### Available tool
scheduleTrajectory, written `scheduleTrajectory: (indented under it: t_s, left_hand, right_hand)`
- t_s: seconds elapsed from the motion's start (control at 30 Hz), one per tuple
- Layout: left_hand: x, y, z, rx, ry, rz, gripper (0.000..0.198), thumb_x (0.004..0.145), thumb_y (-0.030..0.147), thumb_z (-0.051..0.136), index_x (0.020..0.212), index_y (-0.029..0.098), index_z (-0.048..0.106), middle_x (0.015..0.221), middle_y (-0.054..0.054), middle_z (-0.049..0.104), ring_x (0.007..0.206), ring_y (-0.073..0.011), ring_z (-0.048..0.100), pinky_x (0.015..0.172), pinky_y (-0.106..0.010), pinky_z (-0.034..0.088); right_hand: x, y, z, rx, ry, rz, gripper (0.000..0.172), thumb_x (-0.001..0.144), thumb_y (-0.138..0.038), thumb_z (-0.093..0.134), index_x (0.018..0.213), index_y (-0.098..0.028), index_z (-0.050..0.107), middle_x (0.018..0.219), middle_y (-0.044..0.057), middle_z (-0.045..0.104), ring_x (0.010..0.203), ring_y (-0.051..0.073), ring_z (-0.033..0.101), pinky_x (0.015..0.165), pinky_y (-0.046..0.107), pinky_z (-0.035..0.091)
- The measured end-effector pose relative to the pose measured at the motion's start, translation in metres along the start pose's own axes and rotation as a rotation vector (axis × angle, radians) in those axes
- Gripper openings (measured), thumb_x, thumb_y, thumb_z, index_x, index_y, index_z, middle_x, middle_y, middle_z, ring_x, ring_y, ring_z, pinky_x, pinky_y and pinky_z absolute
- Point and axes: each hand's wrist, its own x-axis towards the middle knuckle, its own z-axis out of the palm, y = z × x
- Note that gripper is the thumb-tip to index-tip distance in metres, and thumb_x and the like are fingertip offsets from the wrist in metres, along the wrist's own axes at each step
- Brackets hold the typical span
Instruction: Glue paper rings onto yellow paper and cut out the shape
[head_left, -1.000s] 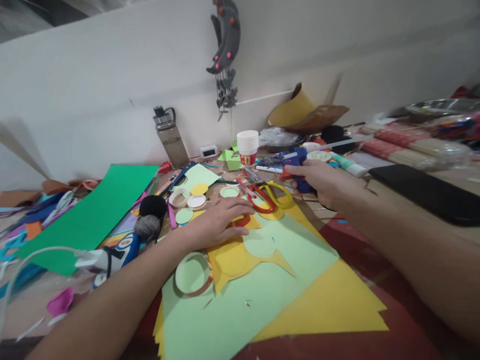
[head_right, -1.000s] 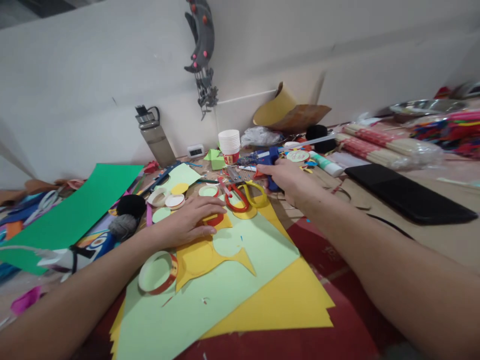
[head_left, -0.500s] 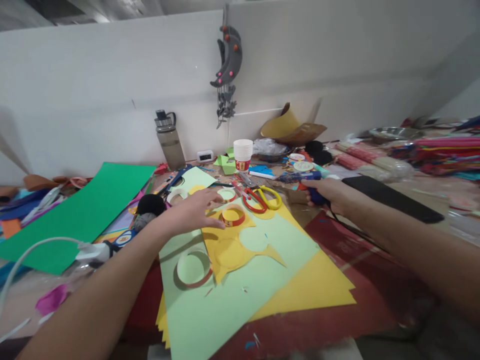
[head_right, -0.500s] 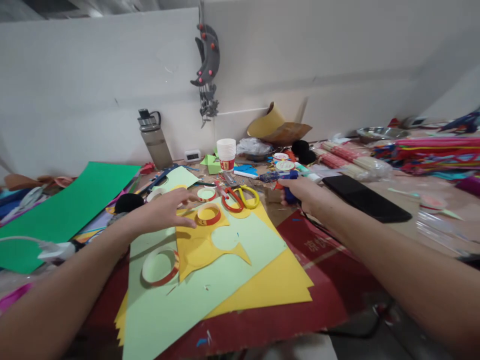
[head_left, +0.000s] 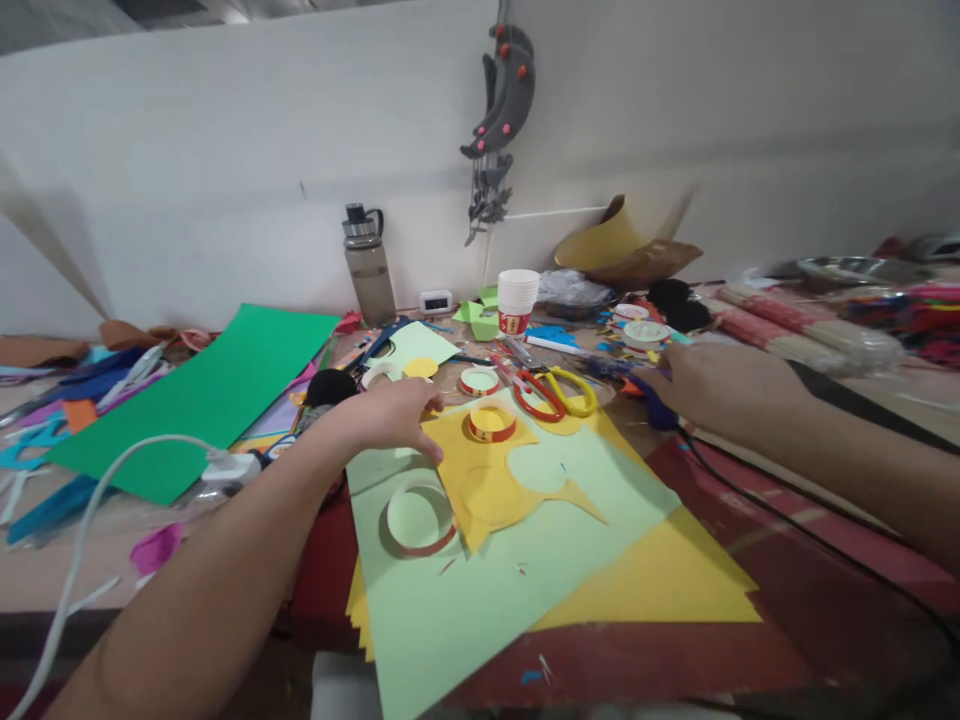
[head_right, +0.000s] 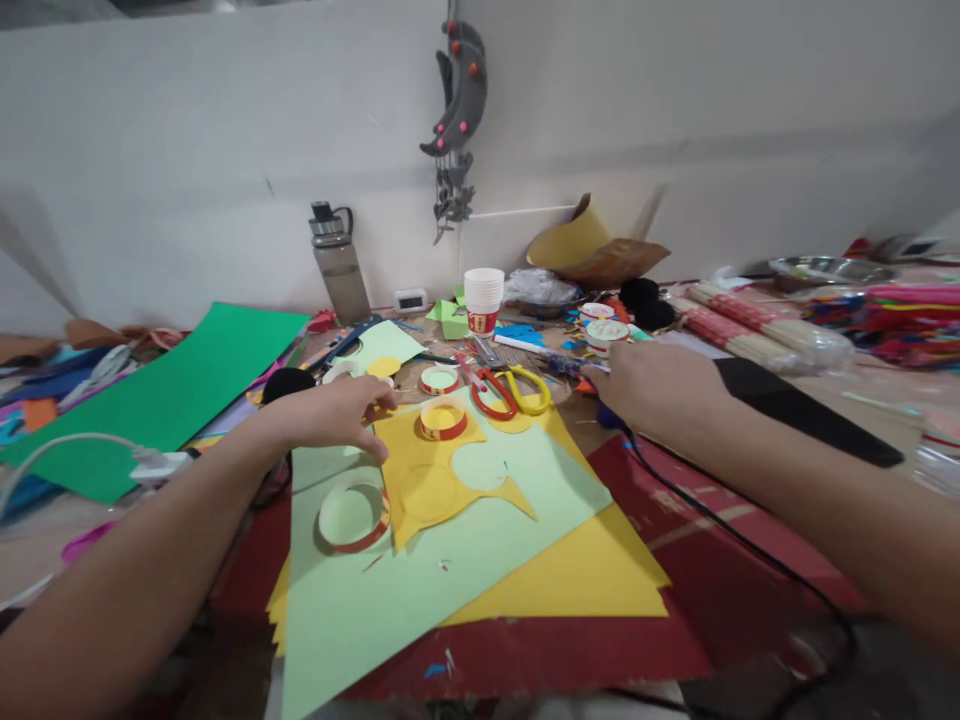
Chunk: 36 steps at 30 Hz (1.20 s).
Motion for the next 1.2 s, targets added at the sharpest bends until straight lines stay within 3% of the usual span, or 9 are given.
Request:
scheduleTrajectory:
  t_s: [0.03, 0.1, 0.13, 0.2, 0.27, 0.4, 0.7, 1.2]
  left_hand:
    - [0.0, 0.001, 0.0, 0.012, -0.004, 0.004, 0.063, 0.06, 0.054, 0.075, 0.11, 0.018, 0.06, 0.111, -0.009, 0.065, 0.098, -0.0256, 0.06, 0.077, -0.031, 0.045]
    - [0.0, 0.002, 0.001, 0.043, -0.009, 0.003, 0.064, 0.06, 0.056, 0.074, 0.109, 0.018, 0.061, 0.112, -0.01, 0.064, 0.1, -0.0266, 0.059, 0.078, -0.032, 0.045]
    - [0.0, 0.003, 0.002, 0.058, -0.008, 0.0, 0.064, 0.06, 0.056, 0.074, 0.11, 0.018, 0.061, 0.113, -0.01, 0.063, 0.101, -0.027, 0.059, 0.078, -0.032, 0.045]
    - [0.001, 0.003, 0.005, 0.073, -0.003, 0.001, 0.065, 0.06, 0.056, 0.075, 0.111, 0.019, 0.061, 0.115, -0.01, 0.061, 0.102, -0.0273, 0.058, 0.079, -0.032, 0.045]
    - [0.002, 0.002, 0.007, 0.067, 0.002, 0.008, 0.065, 0.06, 0.055, 0.076, 0.112, 0.019, 0.061, 0.115, -0.01, 0.061, 0.101, -0.027, 0.058, 0.08, -0.033, 0.045]
    - [0.003, 0.002, 0.009, 0.049, 0.029, 0.021, 0.071, 0.059, 0.054, 0.078, 0.118, 0.018, 0.06, 0.113, -0.01, 0.061, 0.099, -0.0267, 0.058, 0.079, -0.032, 0.045]
    - [0.009, 0.001, 0.012, 0.073, 0.008, 0.011, 0.073, 0.058, 0.057, 0.079, 0.118, 0.018, 0.064, 0.112, -0.01, 0.061, 0.1, -0.0277, 0.057, 0.077, -0.032, 0.044]
    - [0.005, 0.013, 0.005, 0.163, -0.021, 0.015, 0.046, 0.066, 0.05, 0.078, 0.096, 0.017, 0.066, 0.1, -0.008, 0.062, 0.088, -0.0233, 0.058, 0.068, -0.03, 0.04]
  right_hand:
    - [-0.005, -0.015, 0.0, -0.121, -0.013, -0.044, 0.029, 0.08, -0.037, 0.066, 0.06, -0.023, 0.05, 0.063, 0.008, 0.057, 0.068, 0.024, 0.058, 0.058, 0.035, 0.038]
    - [-0.015, -0.046, 0.008, -0.102, -0.143, -0.215, 0.018, 0.086, -0.039, 0.057, 0.082, -0.022, 0.062, 0.079, 0.009, 0.065, 0.073, 0.023, 0.059, 0.063, 0.034, 0.042]
    - [-0.019, -0.06, 0.015, -0.048, -0.219, -0.311, 0.023, 0.088, -0.04, 0.054, 0.096, -0.022, 0.065, 0.092, 0.01, 0.067, 0.078, 0.023, 0.061, 0.067, 0.034, 0.045]
    - [-0.025, -0.081, 0.034, 0.011, -0.273, -0.431, 0.048, 0.087, -0.047, 0.055, 0.129, -0.023, 0.057, 0.112, 0.013, 0.064, 0.089, 0.025, 0.062, 0.072, 0.036, 0.048]
    - [-0.026, -0.091, 0.053, 0.006, -0.293, -0.48, 0.059, 0.086, -0.047, 0.057, 0.139, -0.021, 0.05, 0.119, 0.016, 0.061, 0.098, 0.028, 0.062, 0.078, 0.039, 0.049]
    - [-0.02, -0.089, 0.073, 0.037, -0.288, -0.578, 0.043, 0.087, -0.043, 0.058, 0.127, -0.026, 0.06, 0.117, 0.014, 0.063, 0.105, 0.029, 0.061, 0.084, 0.04, 0.049]
    - [-0.015, -0.088, 0.083, 0.046, -0.26, -0.575, 0.025, 0.084, -0.033, 0.063, 0.108, -0.027, 0.068, 0.108, 0.008, 0.069, 0.104, 0.029, 0.061, 0.083, 0.04, 0.048]
    - [-0.015, -0.092, 0.085, 0.142, -0.288, -0.553, 0.027, 0.086, -0.035, 0.061, 0.111, -0.029, 0.068, 0.103, 0.006, 0.069, 0.09, 0.024, 0.064, 0.076, 0.036, 0.05]
